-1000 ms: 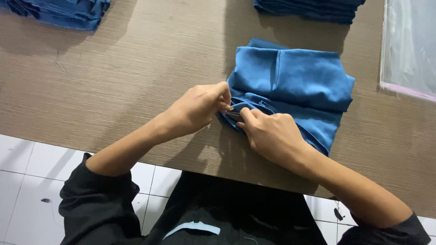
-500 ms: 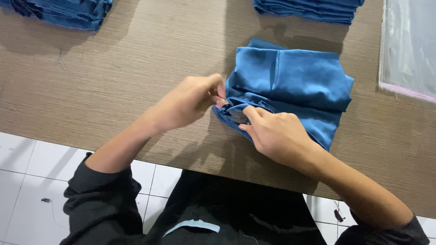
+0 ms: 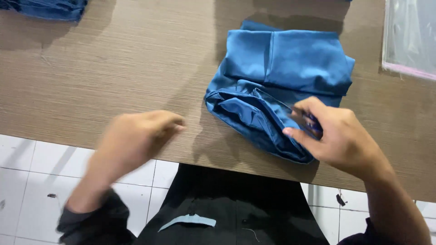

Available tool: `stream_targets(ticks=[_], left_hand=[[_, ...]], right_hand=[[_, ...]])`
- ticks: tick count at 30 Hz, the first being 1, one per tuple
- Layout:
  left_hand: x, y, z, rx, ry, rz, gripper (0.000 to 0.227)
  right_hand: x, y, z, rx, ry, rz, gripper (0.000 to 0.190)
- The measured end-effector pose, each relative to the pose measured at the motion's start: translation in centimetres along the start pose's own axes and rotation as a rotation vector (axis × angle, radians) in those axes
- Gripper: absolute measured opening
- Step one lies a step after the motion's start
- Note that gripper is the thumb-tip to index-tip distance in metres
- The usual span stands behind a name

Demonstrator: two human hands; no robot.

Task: The person uses scissors to trim loose threads and excess fabric from the edges of blue garments. They fold the fabric to align the edges, cut the threads, and then place the finished items onto a stack.

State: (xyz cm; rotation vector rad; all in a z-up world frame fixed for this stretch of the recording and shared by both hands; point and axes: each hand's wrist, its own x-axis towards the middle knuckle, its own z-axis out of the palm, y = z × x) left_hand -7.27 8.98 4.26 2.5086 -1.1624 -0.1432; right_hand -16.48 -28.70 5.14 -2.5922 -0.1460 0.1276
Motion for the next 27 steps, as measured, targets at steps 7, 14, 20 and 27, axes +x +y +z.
stream_targets(ticks=[7, 14, 20, 27], left_hand=[[4.9, 6.0, 11.6, 0.048, 0.178, 0.46, 0.036], [5.5, 6.6, 13.4, 0.067, 0.231, 0.372, 0.021], [4.7, 6.6, 12.9, -0.07, 0.355, 0.373, 0.018], [5.2, 7.6, 11.9, -0.106, 0.475, 0.388, 0.017]], right_hand=[[-3.9, 2.2, 3.2, -0.168, 0.097, -0.073, 0.034], [-6.4, 1.5, 6.8, -0.148, 0.056, -0.088, 0.028], [-6.7, 0.7, 8.0, -0.335, 0.057, -0.074, 0.044], [-6.5, 0.3, 7.7, -0.484, 0.091, -0.101, 0.03]])
